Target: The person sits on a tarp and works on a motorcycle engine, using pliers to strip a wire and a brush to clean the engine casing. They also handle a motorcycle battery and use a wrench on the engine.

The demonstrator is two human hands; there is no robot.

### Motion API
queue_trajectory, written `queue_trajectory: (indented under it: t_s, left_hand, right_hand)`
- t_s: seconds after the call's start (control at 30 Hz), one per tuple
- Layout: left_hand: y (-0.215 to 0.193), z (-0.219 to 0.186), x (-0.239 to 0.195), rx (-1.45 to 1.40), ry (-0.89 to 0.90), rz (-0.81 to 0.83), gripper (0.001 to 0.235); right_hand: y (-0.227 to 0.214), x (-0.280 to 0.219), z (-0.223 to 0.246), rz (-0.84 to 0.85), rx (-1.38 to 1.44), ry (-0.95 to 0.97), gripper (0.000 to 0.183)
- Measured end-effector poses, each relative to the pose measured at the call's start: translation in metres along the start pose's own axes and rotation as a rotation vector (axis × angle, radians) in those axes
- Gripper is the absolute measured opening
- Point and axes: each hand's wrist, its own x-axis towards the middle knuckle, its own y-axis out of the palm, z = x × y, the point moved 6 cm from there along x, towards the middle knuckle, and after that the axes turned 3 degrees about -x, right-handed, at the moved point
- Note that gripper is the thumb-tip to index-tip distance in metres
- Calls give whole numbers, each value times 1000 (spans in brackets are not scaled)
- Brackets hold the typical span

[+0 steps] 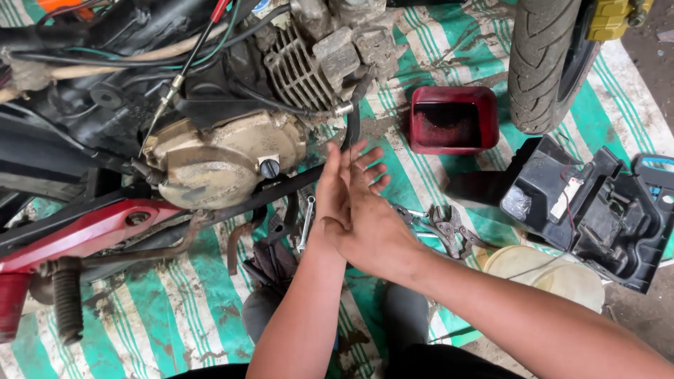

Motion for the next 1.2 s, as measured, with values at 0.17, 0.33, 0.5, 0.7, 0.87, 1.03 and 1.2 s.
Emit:
queue_trajectory:
  t_s: [0.17, 0.33, 0.5, 0.7, 0.87, 1.03, 1.2]
  left_hand:
    - [0, -44, -5, 272, 108, -148, 55]
    - [-15, -57, 30, 424, 0, -271, 36]
    - [0, -66, 23, 510, 68, -317, 30]
    - [12, -61, 19, 402, 83, -311, 23]
    - [34, -70, -3, 527, 112, -384, 27]
    - [41, -77, -3, 557, 118, -386, 31]
    - [24, -73, 6, 536, 117, -381, 30]
  right_hand:
    - [-5, -6, 17, 23, -68, -19, 81]
    - [5, -6, 17, -42, -26, -63, 90]
    - [7, -9, 10, 12, -9, -92, 91]
    - [-55, -128, 52, -138, -536, -769, 70]
    - [-108, -215, -22, 655, -19, -888, 24]
    - [-88, -199, -210, 536, -312, -171, 19]
    - [21, -94, -350, 280, -456, 347, 46]
